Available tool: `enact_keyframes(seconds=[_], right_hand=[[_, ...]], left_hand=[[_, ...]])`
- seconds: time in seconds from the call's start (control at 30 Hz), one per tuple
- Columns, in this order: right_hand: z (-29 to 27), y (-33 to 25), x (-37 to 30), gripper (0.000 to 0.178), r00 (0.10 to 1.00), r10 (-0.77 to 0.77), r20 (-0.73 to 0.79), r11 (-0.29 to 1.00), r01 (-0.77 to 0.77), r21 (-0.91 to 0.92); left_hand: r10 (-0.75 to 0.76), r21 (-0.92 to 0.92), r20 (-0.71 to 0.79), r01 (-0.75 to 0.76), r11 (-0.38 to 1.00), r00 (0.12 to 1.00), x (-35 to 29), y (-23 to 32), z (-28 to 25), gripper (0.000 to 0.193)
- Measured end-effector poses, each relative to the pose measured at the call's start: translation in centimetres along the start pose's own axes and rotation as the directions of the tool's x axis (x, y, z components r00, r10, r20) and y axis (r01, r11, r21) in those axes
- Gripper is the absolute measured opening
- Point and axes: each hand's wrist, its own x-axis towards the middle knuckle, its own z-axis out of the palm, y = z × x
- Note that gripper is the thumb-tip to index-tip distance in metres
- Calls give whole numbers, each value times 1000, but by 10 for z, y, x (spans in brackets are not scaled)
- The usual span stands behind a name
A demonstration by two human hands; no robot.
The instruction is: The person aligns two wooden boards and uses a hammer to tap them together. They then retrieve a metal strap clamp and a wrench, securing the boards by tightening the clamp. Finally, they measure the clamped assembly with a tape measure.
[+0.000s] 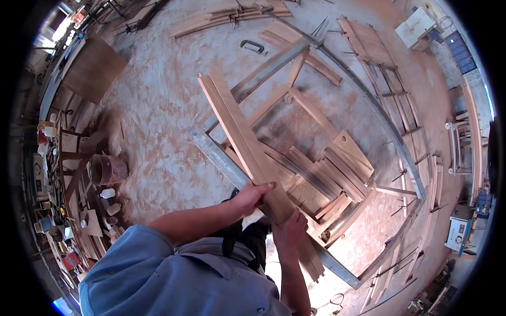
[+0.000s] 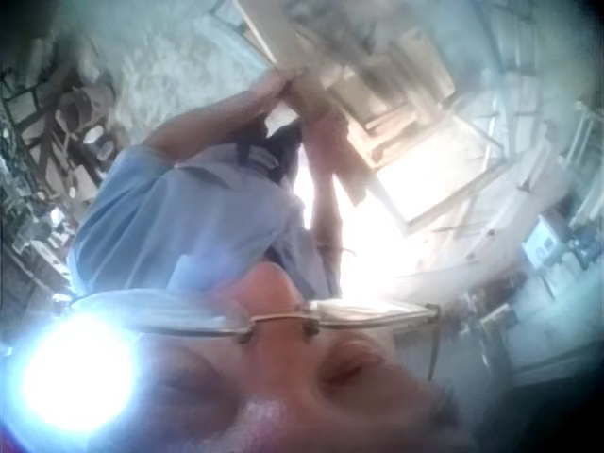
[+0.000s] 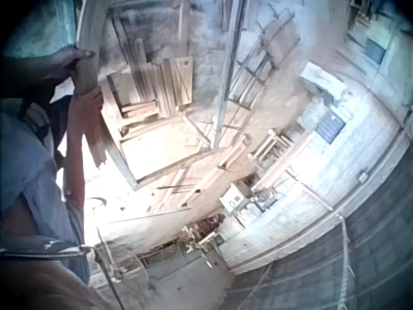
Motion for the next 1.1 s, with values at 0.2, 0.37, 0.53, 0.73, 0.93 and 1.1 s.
enact_keyframes(seconds=[0.2, 0.37, 0.53, 0.73, 0.93, 1.1], right_hand=[[10, -37, 37, 77, 991, -118, 57, 986, 111, 123], [10, -42, 63, 74, 980, -72, 185, 955, 14, 297], [-2, -40, 78, 69, 939, -76, 335, 924, -60, 377], [1, -27, 95, 59, 839, -146, 524, 805, -207, 556], [2, -21, 102, 54, 860, -190, 473, 843, -105, 528], [21, -12, 99, 50, 898, -211, 387, 859, -19, 511]], left_hand=[[-30, -133, 18, 32, 991, 999, 10, 44, -40, 35], [-16, -126, 1, 16, 992, 1000, 10, 61, -54, 31], [-13, -207, -1, 12, 978, 1000, 9, 57, -67, 23], [167, -333, -65, -179, 926, 984, 15, 46, -71, 10], [161, -234, -296, -235, 943, 941, 9, 52, -67, 8], [148, -133, -229, -182, 974, 962, -2, 62, -69, 12]])
